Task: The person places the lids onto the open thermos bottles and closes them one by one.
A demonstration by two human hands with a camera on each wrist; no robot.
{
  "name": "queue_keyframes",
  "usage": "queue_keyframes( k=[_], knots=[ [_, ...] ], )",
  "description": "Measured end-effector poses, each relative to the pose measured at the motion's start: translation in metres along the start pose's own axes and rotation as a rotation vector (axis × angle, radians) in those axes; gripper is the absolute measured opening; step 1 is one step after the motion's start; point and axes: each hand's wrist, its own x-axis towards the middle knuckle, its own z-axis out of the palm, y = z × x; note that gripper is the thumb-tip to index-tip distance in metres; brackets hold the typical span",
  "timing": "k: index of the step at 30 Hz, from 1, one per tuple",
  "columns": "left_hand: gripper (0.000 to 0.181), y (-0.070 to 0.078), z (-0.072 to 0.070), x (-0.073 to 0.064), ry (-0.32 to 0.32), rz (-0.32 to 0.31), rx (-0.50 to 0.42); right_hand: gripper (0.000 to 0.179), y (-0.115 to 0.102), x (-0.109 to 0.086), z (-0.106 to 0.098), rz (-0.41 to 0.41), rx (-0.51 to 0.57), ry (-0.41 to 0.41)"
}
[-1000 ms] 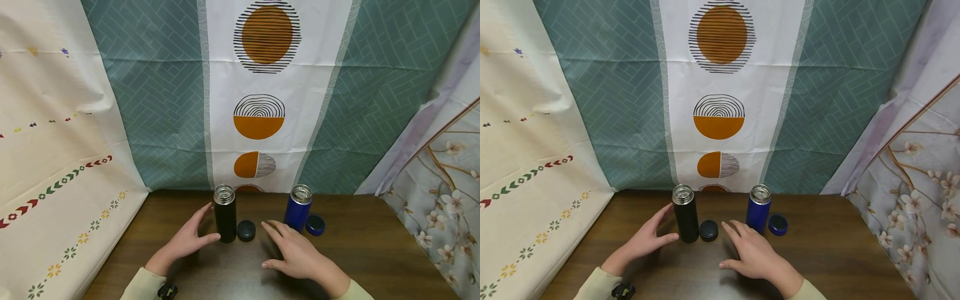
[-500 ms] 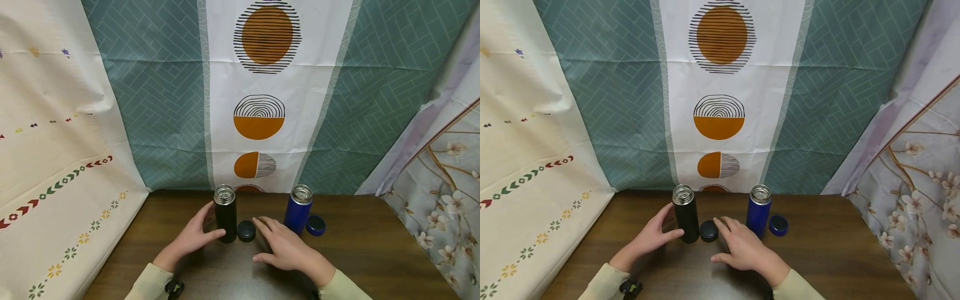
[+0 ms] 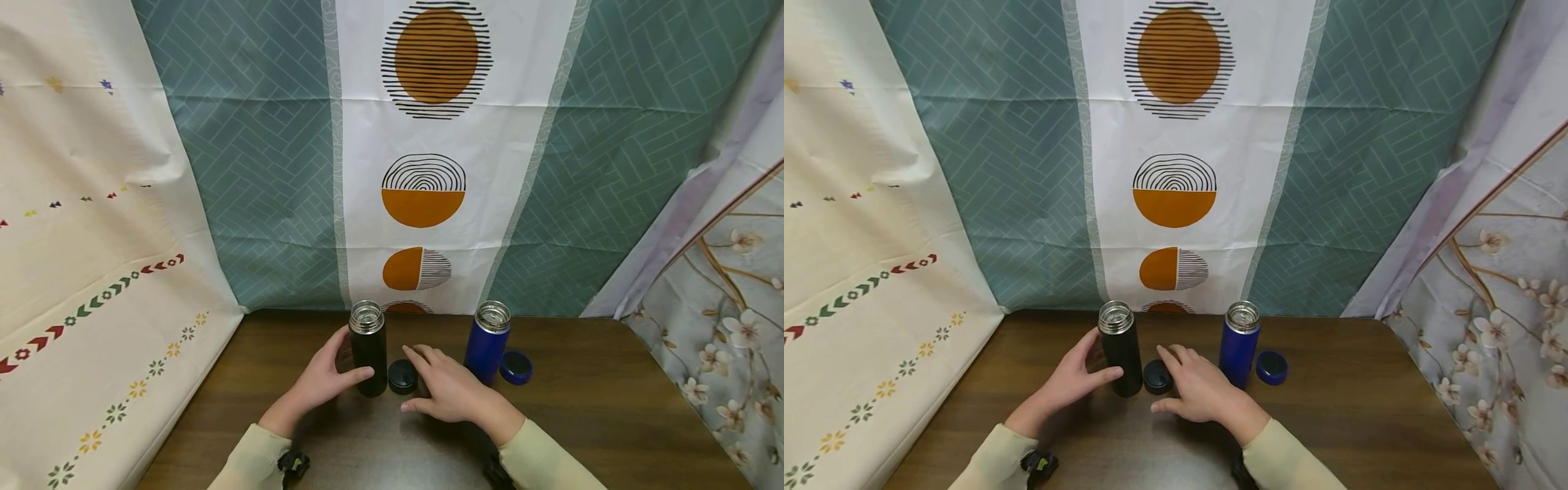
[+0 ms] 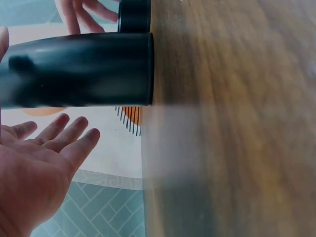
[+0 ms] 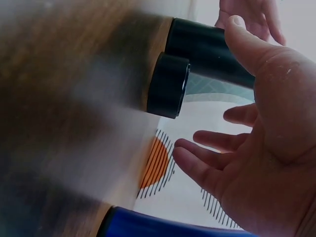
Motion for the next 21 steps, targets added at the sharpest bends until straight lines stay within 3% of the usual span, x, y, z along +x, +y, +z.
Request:
queue_keyframes(
  k=[21],
  knots=[
    [0.086,0.005,0.007,0.009,0.045,-0.006,-0.01,0.102,0.003,0.027,0.009,0.038,0.017,-0.097]
  ],
)
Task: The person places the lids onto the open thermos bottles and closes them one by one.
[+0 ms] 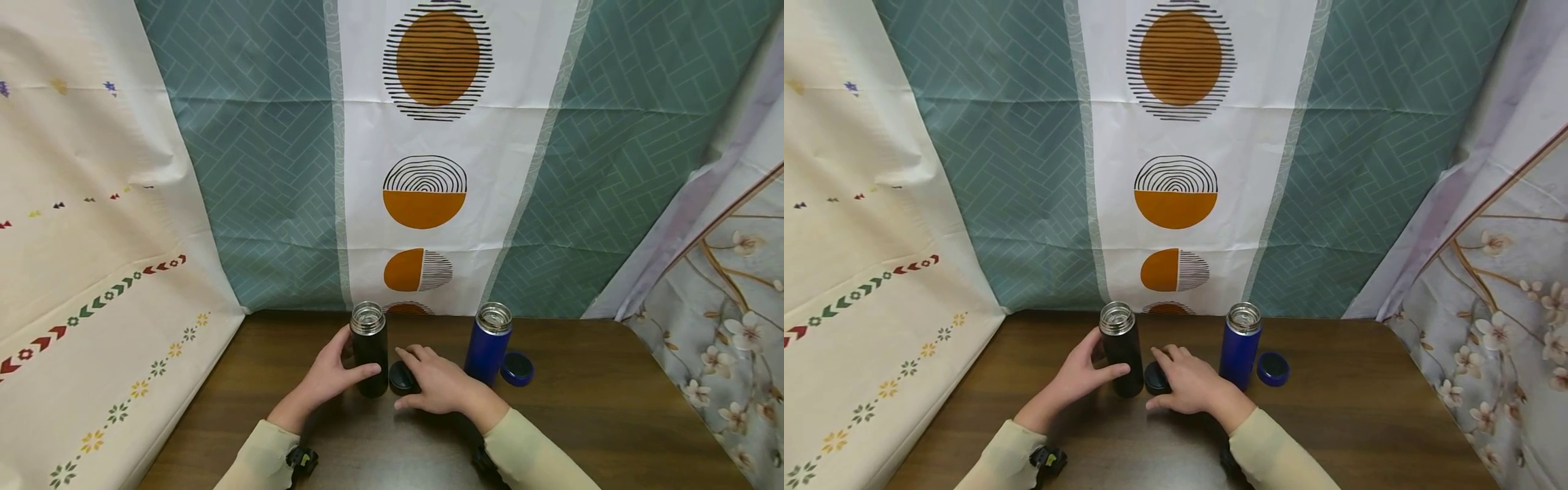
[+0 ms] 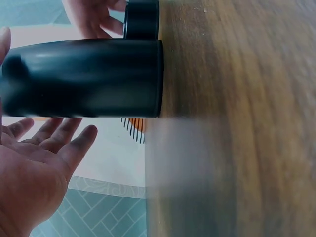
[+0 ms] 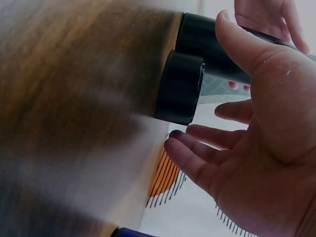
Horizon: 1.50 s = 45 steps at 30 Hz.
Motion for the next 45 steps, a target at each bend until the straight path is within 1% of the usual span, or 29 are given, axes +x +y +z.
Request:
queue_keyframes(
  k=[7,17,24,32,37,45],
  knots=[
    [0.084,-0.002,0.001,-0.001,0.015,-0.008,0.007,0.103,0.0,0.003,0.006,0.004,-0.017,-0.007],
    [0.085,0.001,0.002,-0.002,0.014,-0.035,0.011,0.1,0.0,0.004,0.014,0.002,-0.015,-0.01],
    [0.08,0.003,0.005,-0.001,0.022,-0.017,0.012,0.096,0.0,0.005,0.014,0.011,-0.023,-0.007],
    [0.077,0.005,0.007,-0.001,0.036,-0.014,0.019,0.091,0.003,0.006,0.015,0.011,-0.008,0.0],
    [0.076,0.003,0.008,-0.001,0.037,-0.013,0.019,0.088,0.004,0.007,0.015,0.008,-0.006,0.009],
    [0.074,0.003,0.008,0.001,0.042,-0.019,0.017,0.074,0.007,0.009,0.016,0.007,-0.01,0.037]
  ],
)
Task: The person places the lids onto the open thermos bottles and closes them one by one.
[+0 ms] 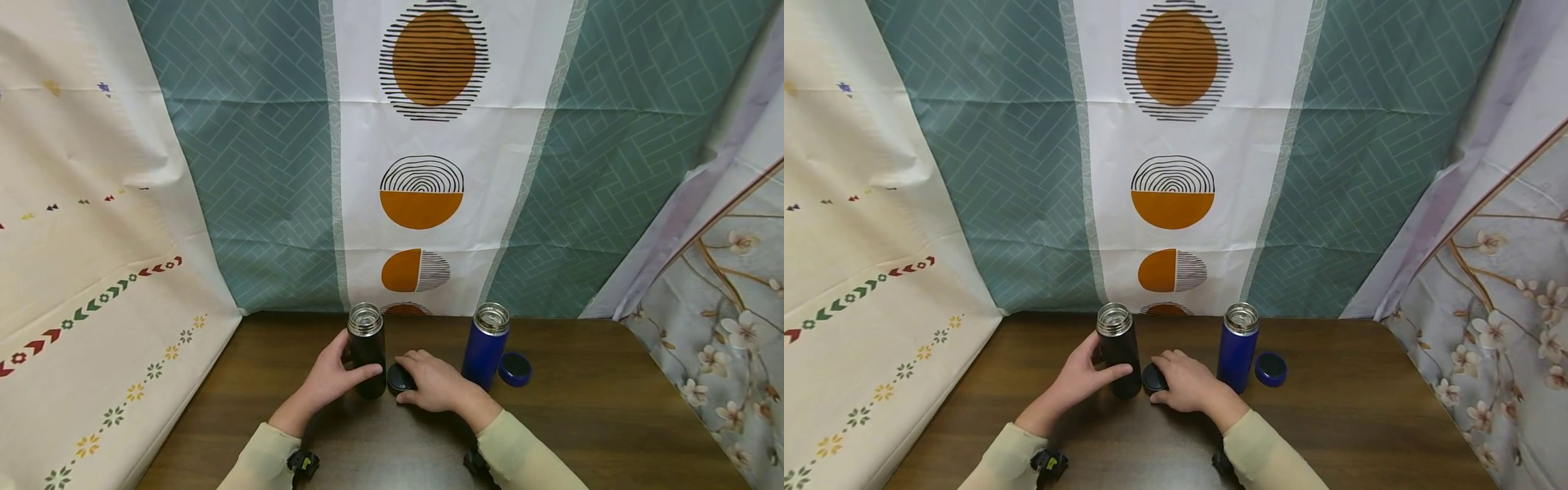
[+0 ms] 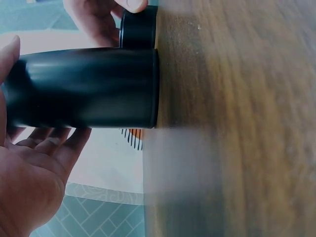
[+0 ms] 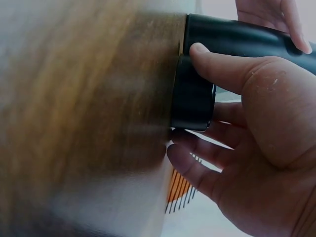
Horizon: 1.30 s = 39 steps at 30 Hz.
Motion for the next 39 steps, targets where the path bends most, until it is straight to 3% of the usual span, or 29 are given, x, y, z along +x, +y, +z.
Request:
queue_keyframes(
  k=[20,28,39],
  knots=[
    [0.073,-0.003,0.0,0.0,-0.003,-0.018,-0.003,0.068,0.0,-0.004,-0.005,0.004,0.034,0.011],
    [0.075,0.001,0.004,-0.001,0.025,-0.031,0.019,0.069,0.006,-0.008,-0.005,0.0,0.047,0.021],
    [0.075,0.006,0.011,-0.004,0.014,-0.015,-0.008,0.066,0.003,-0.018,-0.015,-0.006,0.062,0.041]
  ],
)
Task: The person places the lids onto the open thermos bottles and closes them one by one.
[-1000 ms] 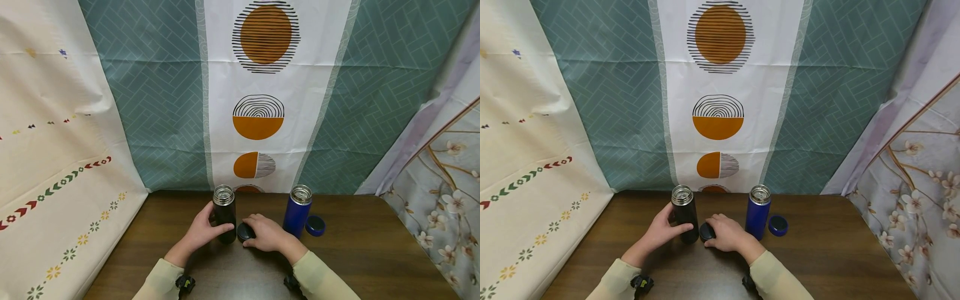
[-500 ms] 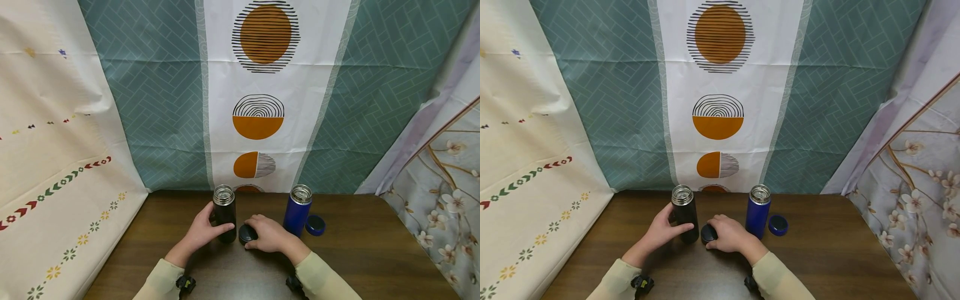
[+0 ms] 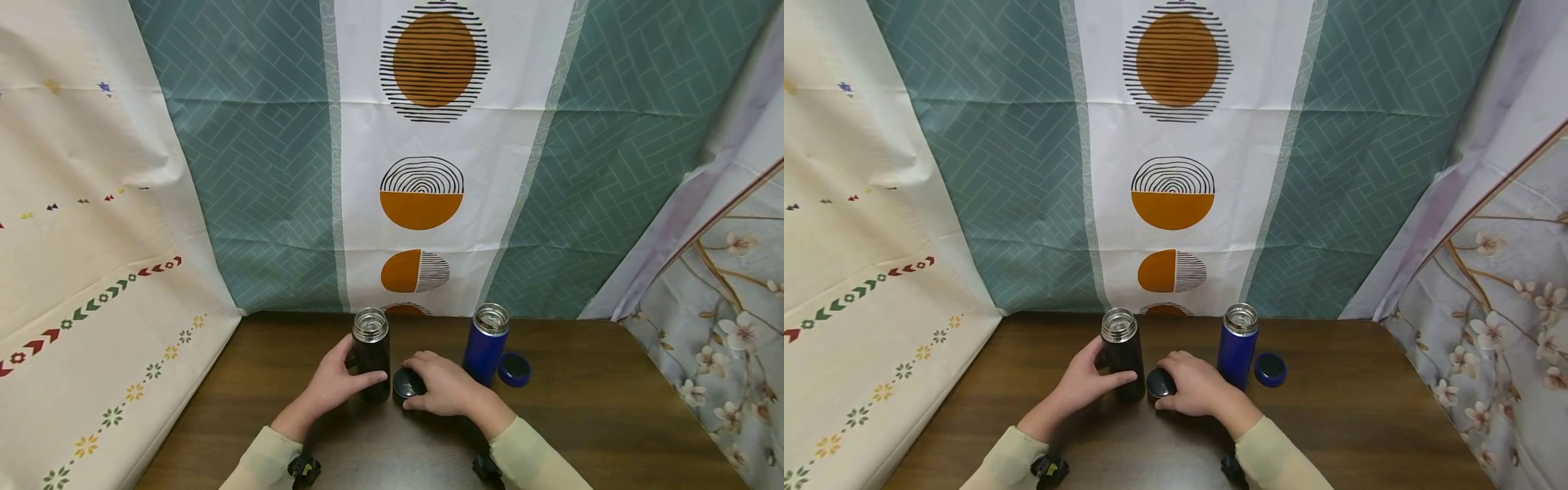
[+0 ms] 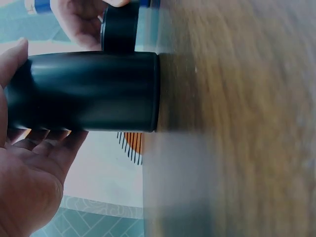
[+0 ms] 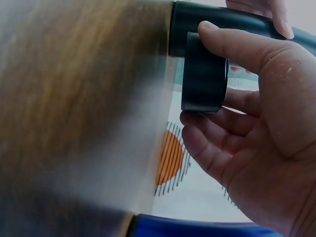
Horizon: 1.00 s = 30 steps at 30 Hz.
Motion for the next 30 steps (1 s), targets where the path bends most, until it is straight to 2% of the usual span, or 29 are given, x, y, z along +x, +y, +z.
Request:
queue_keyframes(
  k=[11,21,30],
  knots=[
    [0.074,0.008,0.008,-0.004,-0.06,0.019,-0.022,0.065,-0.001,-0.019,-0.018,-0.031,-0.036,0.06],
    [0.075,0.019,0.014,-0.011,-0.078,0.052,-0.013,0.065,-0.004,-0.036,-0.03,-0.059,-0.058,0.086],
    [0.075,0.027,0.024,-0.016,-0.145,0.085,-0.022,0.067,-0.003,-0.057,-0.04,-0.052,-0.048,0.072]
  ],
)
